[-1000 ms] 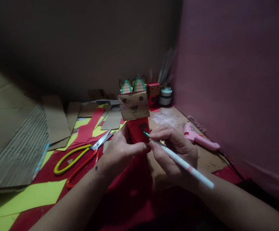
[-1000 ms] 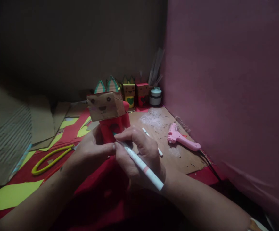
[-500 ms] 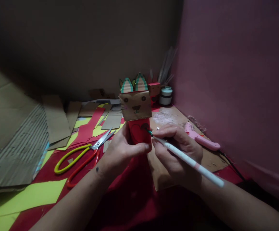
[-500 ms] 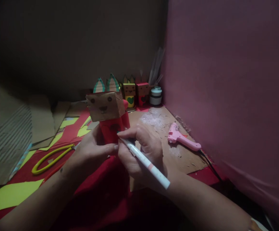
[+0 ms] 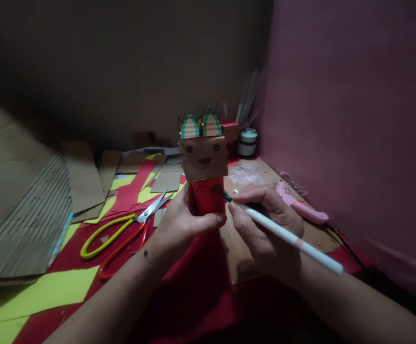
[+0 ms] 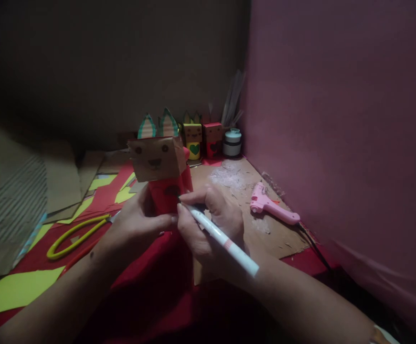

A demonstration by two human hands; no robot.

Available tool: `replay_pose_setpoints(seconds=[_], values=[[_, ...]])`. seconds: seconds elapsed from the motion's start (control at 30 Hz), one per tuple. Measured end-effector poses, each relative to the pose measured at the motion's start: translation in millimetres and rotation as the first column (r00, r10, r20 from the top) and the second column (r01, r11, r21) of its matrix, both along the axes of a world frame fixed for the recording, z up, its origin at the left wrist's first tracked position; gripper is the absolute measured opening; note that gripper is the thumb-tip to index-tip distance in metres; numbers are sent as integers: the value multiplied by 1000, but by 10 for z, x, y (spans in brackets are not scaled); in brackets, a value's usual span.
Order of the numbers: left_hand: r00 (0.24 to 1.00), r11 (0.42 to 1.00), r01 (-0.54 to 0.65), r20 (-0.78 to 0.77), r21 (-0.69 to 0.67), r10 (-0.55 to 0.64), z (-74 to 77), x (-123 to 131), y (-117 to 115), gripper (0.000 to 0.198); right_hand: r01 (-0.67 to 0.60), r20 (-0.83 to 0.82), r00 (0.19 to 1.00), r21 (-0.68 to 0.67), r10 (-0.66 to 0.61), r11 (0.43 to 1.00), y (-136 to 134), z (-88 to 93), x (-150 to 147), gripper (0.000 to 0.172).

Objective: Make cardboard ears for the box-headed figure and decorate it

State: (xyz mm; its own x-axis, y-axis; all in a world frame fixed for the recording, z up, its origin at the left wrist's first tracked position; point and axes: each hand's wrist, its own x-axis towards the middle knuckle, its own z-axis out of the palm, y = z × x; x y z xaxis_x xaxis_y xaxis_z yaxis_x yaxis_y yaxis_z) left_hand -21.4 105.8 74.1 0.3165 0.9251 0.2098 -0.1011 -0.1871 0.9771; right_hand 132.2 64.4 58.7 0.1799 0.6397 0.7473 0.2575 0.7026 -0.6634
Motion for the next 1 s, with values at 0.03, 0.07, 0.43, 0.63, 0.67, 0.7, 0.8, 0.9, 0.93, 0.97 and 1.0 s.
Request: replay_pose_setpoints(seconds=[0.03, 0.07, 0.43, 0.63, 0.67, 0.7, 0.8, 0.9, 0.93, 0.97, 1.0], values=[[1000, 1000, -1, -1, 2, 1, -3, 0, -1, 46, 7, -14, 1000, -13, -7, 1000, 1, -6, -1, 15], [1000, 1000, -2, -1, 0, 2, -5, 1, -1, 46, 10, -23, 1000, -20, -10, 1000, 1, -10, -2, 15], [1000, 1000, 1, -25, 13, 0, 22, 12, 0, 44, 43, 16, 999, 5, -43, 999, -17, 5, -11, 15], [1000, 1000, 16, 14, -12, -16, -6, 15, 1, 49, 25, 39, 999, 23, -26, 999, -23, 6, -15, 16], [1000, 1000, 18, 13, -3, -18, -5, 18, 0, 49, 20, 42, 999, 24, -21, 1000, -25, 8, -17, 16], [1000, 1000, 15, 8, 6, -16, -3, 20, -2, 48, 15, 43, 999, 21, -16, 1000, -26, 9, -17, 15], [1000, 1000, -3, -13, 5, 3, 11, 26, -12, 47, 33, 37, 999, 10, -33, 999, -24, 8, -9, 15], [999, 1000, -15, -35, -12, 14, 21, 32, -19, 47, 56, 29, 998, -5, -56, 998, -24, 5, -8, 14], [999, 1000, -11, -30, -16, 11, 21, 34, -19, 47, 54, 29, 998, -1, -54, 999, -25, 5, -12, 15], [1000, 1000, -5, -19, -19, 5, 20, 35, -17, 48, 48, 34, 998, 8, -48, 999, -27, 6, -17, 15], [1000, 1000, 3, -5, -17, -3, 17, 36, -14, 49, 39, 43, 998, 22, -40, 999, -28, 6, -22, 16]])
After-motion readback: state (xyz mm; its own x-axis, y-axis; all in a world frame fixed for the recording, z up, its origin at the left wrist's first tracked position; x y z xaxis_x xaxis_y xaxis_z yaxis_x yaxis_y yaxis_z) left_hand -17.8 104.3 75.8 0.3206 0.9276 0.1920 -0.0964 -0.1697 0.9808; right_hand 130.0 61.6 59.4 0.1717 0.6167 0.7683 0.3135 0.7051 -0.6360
